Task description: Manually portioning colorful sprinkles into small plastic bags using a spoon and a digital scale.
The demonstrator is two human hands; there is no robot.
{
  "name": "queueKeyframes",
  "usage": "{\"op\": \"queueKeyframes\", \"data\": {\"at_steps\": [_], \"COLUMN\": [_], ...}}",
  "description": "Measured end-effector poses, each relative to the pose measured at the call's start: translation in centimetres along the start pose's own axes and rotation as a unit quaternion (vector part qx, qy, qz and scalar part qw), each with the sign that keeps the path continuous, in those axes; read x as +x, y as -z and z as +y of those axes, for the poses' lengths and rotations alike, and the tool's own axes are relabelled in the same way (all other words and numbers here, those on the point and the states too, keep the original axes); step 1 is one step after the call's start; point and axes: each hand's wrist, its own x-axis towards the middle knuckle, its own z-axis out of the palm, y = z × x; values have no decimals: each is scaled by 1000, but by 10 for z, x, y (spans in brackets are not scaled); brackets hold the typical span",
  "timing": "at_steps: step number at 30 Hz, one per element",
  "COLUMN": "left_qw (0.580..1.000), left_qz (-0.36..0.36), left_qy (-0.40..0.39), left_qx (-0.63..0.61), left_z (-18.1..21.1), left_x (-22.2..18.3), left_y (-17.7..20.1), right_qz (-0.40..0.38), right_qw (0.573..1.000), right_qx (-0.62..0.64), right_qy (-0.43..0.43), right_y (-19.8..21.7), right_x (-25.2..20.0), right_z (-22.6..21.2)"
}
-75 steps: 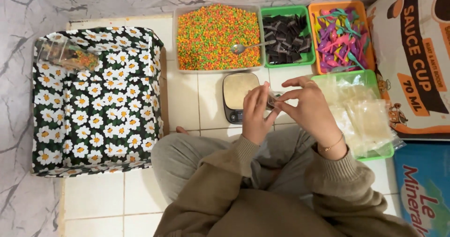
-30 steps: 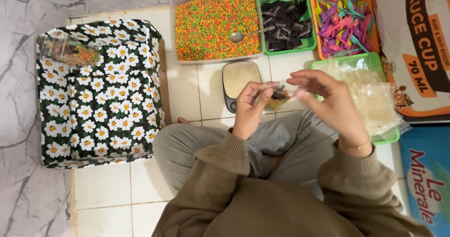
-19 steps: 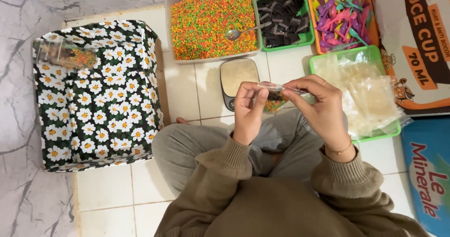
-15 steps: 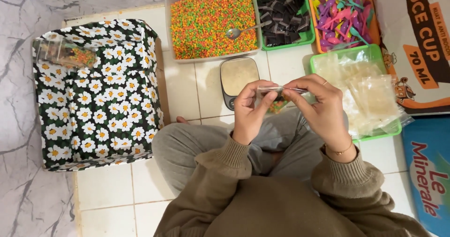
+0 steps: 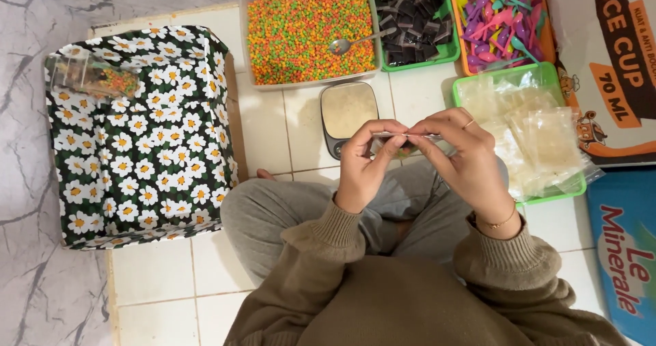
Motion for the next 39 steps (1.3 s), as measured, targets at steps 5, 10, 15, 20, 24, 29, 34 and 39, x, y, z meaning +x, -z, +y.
{"op": "queueKeyframes", "data": {"at_steps": [5,10,15,20,24,29,34,39], "left_qw": [997,995,994,993,994,997,996,990], "left_qz": [-16,4,3,0,-14,-19,-66,-79], "left_qy": [-45,-75,-93,-96,-79,-53,-42,-71], "left_qx": [61,71,62,67,70,47,50,90], "left_z": [5,7,5,11,20,15,19,22], "left_x": [6,4,4,4,3,4,6,6], "left_y": [6,7,10,9,15,22,24,24], "right_qz": [-1,2,-1,-4,-16,-34,-46,-53], "right_qw": [1000,999,1000,1000,998,996,996,996], "right_qx": [-17,-32,-10,-1,62,74,61,49], "right_qy": [14,29,23,14,-17,-39,-45,-46], "right_y": [-2,-1,0,0,1,13,16,14], "right_x": [0,-1,-3,-4,-9,-3,-6,-7], "right_z": [1,0,3,2,9,6,2,-1]}}
